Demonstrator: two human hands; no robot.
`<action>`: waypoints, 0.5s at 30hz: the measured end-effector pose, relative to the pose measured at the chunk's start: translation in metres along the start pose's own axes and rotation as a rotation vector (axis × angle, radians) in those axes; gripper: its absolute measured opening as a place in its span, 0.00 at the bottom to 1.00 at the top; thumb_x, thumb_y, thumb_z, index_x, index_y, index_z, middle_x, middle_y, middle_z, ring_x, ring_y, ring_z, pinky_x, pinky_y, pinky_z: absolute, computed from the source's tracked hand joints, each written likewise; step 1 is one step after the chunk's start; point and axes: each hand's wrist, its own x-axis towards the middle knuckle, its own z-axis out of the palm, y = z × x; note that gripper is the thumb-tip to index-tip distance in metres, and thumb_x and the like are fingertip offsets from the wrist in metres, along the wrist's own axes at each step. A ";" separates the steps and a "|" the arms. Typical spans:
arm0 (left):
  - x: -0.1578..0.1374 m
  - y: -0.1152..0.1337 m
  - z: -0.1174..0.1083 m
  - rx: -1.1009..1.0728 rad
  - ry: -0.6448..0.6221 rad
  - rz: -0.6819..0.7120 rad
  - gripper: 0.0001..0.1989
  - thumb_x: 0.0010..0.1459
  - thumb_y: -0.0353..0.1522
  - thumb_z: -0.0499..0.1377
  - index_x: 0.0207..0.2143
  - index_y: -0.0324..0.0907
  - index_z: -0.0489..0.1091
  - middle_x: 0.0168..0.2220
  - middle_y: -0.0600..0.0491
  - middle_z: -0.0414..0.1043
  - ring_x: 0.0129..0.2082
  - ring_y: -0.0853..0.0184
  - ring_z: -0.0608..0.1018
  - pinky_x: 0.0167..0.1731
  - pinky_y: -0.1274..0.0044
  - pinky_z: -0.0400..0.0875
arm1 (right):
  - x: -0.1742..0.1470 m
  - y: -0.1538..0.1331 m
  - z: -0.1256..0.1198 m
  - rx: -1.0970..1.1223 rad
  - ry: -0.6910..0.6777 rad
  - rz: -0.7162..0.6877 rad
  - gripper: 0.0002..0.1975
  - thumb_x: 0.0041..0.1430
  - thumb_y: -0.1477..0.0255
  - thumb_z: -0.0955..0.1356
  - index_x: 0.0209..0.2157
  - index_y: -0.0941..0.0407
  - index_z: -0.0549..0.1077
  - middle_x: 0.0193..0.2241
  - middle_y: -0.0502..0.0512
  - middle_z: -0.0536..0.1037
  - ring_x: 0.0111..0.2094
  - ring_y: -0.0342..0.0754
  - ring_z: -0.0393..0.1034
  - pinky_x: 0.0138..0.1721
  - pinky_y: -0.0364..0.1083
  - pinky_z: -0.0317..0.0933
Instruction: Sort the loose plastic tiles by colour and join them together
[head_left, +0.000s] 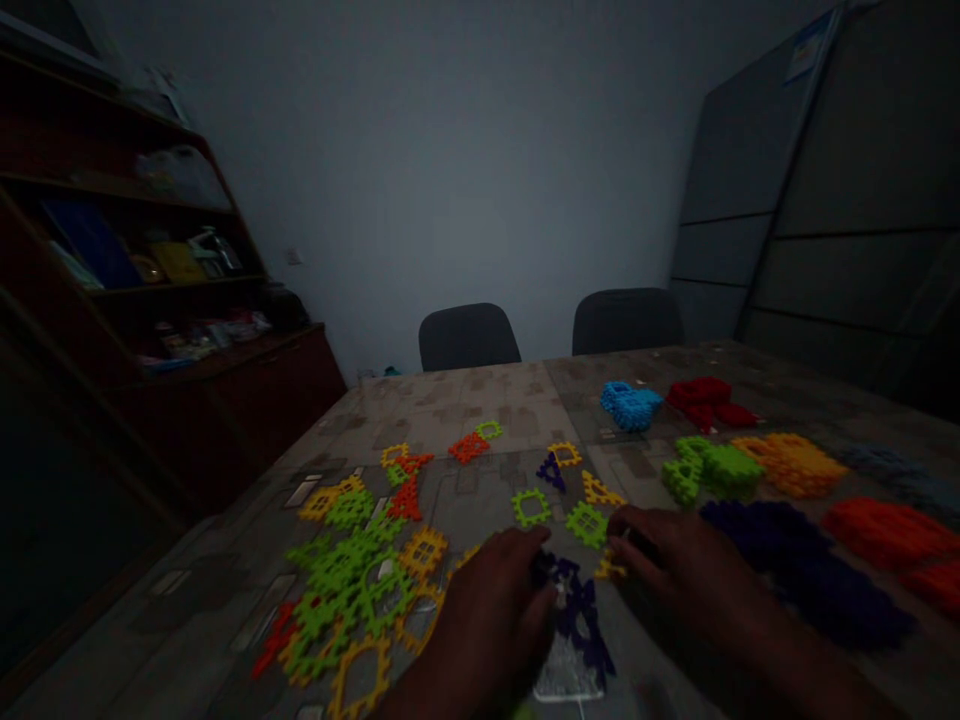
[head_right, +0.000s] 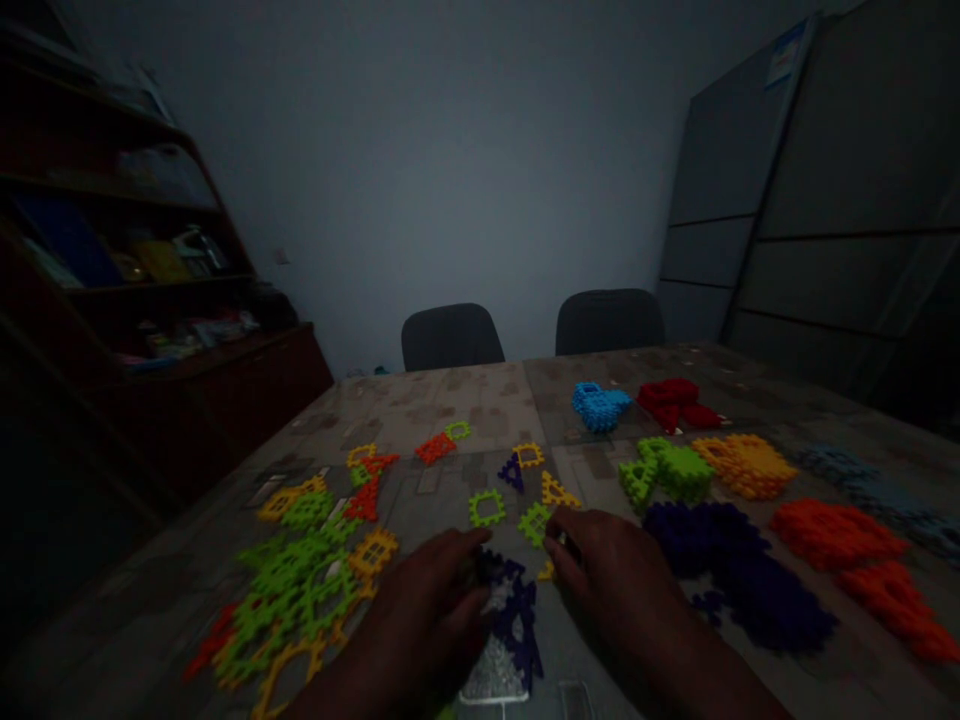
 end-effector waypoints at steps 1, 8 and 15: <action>-0.004 -0.008 -0.003 -0.006 0.024 0.009 0.26 0.61 0.33 0.57 0.62 0.42 0.68 0.58 0.41 0.73 0.57 0.50 0.74 0.58 0.59 0.68 | -0.002 -0.004 0.002 -0.008 -0.027 -0.001 0.14 0.67 0.69 0.61 0.38 0.54 0.78 0.35 0.59 0.83 0.38 0.56 0.79 0.38 0.51 0.66; -0.020 -0.018 -0.005 -0.019 -0.015 0.120 0.15 0.60 0.31 0.62 0.50 0.45 0.74 0.49 0.48 0.75 0.49 0.56 0.75 0.50 0.68 0.69 | -0.027 -0.020 0.036 0.009 -0.215 -0.063 0.35 0.52 0.71 0.73 0.63 0.52 0.69 0.56 0.63 0.77 0.54 0.62 0.73 0.54 0.58 0.65; -0.022 -0.010 -0.007 0.119 -0.116 0.133 0.16 0.55 0.33 0.71 0.45 0.46 0.73 0.50 0.52 0.73 0.50 0.57 0.72 0.45 0.70 0.66 | -0.028 -0.007 0.049 -0.041 -0.216 -0.143 0.33 0.55 0.76 0.68 0.64 0.51 0.67 0.56 0.63 0.77 0.54 0.60 0.73 0.53 0.57 0.67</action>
